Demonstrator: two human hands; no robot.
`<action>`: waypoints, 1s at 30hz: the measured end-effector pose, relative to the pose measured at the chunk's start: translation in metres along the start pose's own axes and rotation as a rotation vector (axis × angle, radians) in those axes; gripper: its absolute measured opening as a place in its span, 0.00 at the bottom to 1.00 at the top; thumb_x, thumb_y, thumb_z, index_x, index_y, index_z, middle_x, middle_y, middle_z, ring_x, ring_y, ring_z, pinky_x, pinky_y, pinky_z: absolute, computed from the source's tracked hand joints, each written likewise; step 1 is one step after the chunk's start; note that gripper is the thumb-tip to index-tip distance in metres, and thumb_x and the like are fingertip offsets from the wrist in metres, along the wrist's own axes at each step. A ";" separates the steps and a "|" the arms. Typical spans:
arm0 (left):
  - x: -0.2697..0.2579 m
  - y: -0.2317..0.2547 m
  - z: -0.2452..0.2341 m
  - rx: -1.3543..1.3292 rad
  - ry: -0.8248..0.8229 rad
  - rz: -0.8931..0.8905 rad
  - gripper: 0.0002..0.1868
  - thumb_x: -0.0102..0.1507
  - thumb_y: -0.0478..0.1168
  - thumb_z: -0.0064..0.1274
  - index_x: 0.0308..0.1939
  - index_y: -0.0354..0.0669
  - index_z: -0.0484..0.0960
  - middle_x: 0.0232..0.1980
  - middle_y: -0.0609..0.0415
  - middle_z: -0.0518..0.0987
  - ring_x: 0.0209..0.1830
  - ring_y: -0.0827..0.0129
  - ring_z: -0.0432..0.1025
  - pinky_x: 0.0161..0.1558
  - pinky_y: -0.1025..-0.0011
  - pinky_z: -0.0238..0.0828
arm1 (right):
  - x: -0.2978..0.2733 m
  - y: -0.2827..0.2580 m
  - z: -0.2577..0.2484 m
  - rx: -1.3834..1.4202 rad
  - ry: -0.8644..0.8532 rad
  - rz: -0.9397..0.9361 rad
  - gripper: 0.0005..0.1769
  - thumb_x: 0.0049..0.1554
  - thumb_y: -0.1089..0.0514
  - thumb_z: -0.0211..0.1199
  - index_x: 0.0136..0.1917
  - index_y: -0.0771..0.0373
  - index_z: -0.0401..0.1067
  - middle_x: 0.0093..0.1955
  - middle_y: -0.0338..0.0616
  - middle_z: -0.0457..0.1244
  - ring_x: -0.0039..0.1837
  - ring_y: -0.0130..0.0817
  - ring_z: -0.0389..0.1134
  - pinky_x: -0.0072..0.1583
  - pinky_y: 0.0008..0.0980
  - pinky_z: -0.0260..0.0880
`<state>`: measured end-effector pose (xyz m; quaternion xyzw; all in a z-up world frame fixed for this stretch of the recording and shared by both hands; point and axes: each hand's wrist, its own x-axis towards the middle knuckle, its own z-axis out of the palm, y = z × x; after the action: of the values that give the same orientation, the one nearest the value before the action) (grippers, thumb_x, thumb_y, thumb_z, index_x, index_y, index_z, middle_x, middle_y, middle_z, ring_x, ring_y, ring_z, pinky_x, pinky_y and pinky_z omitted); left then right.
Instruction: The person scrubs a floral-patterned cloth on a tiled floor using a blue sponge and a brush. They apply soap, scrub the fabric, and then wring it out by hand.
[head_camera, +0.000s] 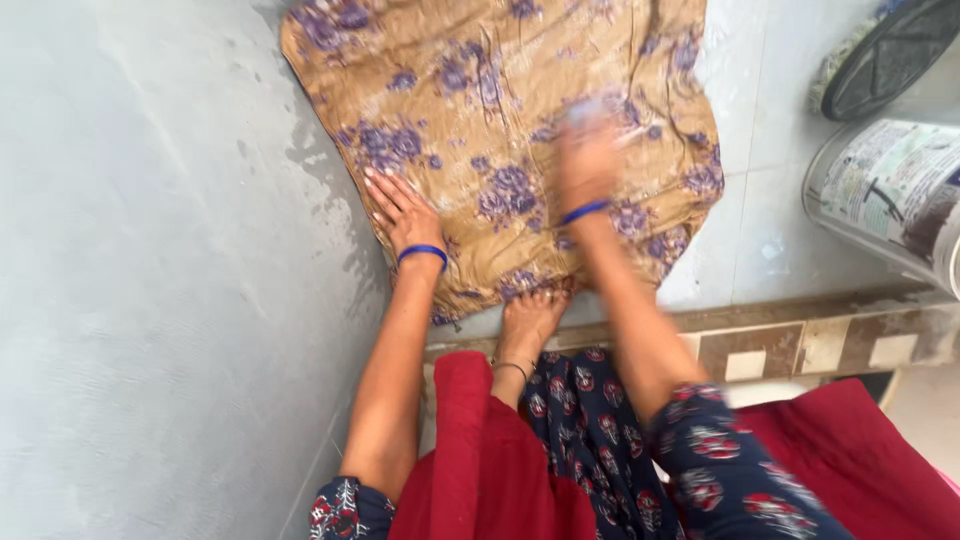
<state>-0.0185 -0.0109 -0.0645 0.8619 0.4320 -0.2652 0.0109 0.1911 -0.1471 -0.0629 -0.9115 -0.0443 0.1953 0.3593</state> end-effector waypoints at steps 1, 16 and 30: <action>-0.002 0.000 0.002 0.032 -0.012 0.015 0.35 0.70 0.33 0.38 0.77 0.21 0.44 0.79 0.21 0.34 0.81 0.31 0.34 0.72 0.43 0.55 | -0.033 -0.009 0.015 -0.200 -0.130 0.012 0.45 0.61 0.31 0.50 0.78 0.65 0.56 0.62 0.62 0.65 0.51 0.53 0.70 0.55 0.47 0.71; 0.004 -0.001 0.001 0.072 -0.026 0.003 0.35 0.71 0.31 0.38 0.78 0.20 0.42 0.80 0.21 0.32 0.81 0.31 0.32 0.72 0.45 0.54 | 0.096 0.114 -0.124 -0.639 0.221 -0.602 0.22 0.73 0.49 0.42 0.73 0.62 0.64 0.73 0.63 0.60 0.72 0.58 0.61 0.69 0.62 0.57; -0.011 -0.024 -0.015 -0.183 0.086 0.120 0.53 0.61 0.28 0.56 0.81 0.27 0.37 0.84 0.30 0.30 0.85 0.38 0.32 0.78 0.54 0.49 | 0.030 0.050 -0.095 -0.554 -0.411 -0.995 0.20 0.58 0.61 0.67 0.64 0.53 0.76 0.66 0.54 0.64 0.62 0.51 0.65 0.58 0.50 0.67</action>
<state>-0.0350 -0.0006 -0.0414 0.8922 0.4021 -0.1862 0.0870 0.2523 -0.2384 -0.0429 -0.7848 -0.5827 0.1572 0.1409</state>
